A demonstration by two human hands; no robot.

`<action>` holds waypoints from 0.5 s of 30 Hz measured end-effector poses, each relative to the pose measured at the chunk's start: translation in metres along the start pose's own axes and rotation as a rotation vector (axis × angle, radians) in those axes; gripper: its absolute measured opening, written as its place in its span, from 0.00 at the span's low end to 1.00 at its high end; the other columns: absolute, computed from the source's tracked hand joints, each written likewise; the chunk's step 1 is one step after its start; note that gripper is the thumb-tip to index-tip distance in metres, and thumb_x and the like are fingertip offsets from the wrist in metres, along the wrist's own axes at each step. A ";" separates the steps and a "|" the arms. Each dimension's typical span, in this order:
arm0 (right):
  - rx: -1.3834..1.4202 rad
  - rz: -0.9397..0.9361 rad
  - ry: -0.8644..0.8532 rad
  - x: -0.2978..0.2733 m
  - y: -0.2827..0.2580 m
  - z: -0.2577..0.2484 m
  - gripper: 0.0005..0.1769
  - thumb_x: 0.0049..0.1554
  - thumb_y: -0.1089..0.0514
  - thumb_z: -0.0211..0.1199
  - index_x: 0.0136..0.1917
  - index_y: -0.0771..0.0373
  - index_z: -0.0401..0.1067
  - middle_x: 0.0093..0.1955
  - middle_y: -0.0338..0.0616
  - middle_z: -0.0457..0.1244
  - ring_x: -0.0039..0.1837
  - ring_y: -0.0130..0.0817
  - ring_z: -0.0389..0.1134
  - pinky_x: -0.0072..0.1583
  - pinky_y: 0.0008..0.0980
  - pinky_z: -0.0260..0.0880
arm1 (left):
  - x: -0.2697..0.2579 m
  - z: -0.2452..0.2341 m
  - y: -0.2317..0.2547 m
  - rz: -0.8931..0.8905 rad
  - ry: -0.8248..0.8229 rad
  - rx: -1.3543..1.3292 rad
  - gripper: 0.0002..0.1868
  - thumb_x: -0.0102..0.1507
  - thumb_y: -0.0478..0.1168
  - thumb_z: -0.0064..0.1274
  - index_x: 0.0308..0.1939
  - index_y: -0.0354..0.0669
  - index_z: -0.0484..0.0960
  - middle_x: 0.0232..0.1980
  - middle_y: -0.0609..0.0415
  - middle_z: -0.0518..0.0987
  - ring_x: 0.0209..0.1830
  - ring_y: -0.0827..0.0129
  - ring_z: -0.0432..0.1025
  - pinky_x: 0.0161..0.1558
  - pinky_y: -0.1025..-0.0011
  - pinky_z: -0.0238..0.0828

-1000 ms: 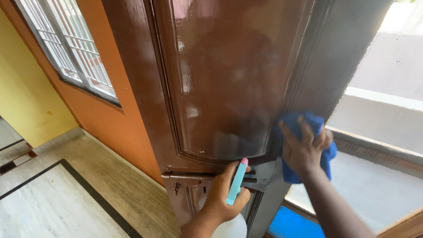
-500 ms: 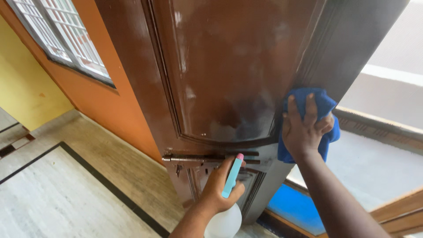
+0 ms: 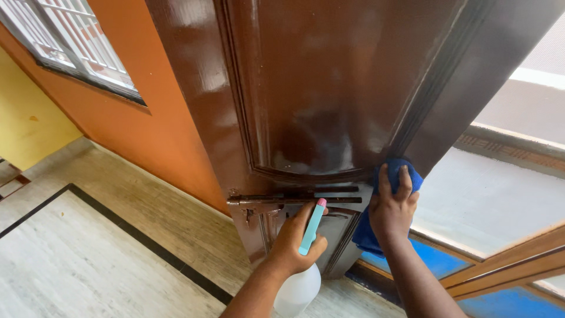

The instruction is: The person sprays a cleaning solution onto a brown wooden door and wipes the surface with a blue cloth. They clean the upper panels, the door frame, and the lower sections including the latch area.

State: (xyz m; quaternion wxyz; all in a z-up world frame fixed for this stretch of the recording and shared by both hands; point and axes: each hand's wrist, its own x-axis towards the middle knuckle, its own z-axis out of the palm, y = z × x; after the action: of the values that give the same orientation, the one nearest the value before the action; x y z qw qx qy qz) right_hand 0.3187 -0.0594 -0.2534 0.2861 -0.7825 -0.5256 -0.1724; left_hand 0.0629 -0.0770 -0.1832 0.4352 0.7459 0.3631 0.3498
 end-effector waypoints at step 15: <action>0.288 0.333 -0.007 -0.037 -0.120 0.030 0.40 0.58 0.60 0.57 0.82 0.53 0.53 0.79 0.67 0.41 0.76 0.71 0.48 0.73 0.57 0.55 | -0.012 -0.110 -0.005 0.140 -0.046 -0.127 0.32 0.55 0.34 0.55 0.65 0.41 0.69 0.55 0.48 0.83 0.35 0.64 0.81 0.44 0.65 0.77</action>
State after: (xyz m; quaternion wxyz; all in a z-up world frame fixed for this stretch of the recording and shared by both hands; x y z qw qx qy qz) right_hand 0.1929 -0.0334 -0.2661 0.4174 -0.8103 -0.4091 -0.0431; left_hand -0.0366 -0.0421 -0.1490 0.4643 0.7484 0.2769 0.3842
